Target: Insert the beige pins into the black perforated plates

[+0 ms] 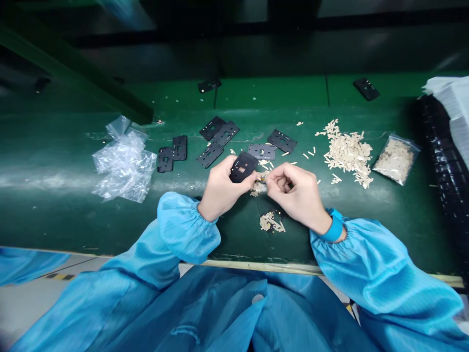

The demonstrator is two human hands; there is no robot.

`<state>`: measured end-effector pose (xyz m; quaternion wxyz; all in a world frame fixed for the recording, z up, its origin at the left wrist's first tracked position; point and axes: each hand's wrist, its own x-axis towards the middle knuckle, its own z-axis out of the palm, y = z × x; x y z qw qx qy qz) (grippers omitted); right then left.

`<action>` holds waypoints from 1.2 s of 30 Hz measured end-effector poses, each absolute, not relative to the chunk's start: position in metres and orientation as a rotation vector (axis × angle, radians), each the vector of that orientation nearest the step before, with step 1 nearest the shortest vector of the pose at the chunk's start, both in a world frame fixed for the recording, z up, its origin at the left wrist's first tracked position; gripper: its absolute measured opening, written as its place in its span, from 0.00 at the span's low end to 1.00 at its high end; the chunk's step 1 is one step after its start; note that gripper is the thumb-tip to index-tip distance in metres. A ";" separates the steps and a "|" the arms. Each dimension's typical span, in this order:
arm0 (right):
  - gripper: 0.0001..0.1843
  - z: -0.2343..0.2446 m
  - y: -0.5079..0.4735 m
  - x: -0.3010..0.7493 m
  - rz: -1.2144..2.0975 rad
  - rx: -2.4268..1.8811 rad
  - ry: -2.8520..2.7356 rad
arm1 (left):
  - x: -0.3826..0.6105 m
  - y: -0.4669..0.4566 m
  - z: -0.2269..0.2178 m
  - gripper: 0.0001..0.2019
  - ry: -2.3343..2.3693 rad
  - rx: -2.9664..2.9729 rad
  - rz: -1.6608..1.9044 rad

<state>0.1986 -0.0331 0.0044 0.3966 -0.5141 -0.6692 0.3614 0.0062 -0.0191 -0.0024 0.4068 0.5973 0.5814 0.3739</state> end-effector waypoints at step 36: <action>0.08 0.000 -0.035 0.196 1.056 -1.390 -1.764 | 0.007 -0.030 0.002 0.12 1.485 1.811 0.872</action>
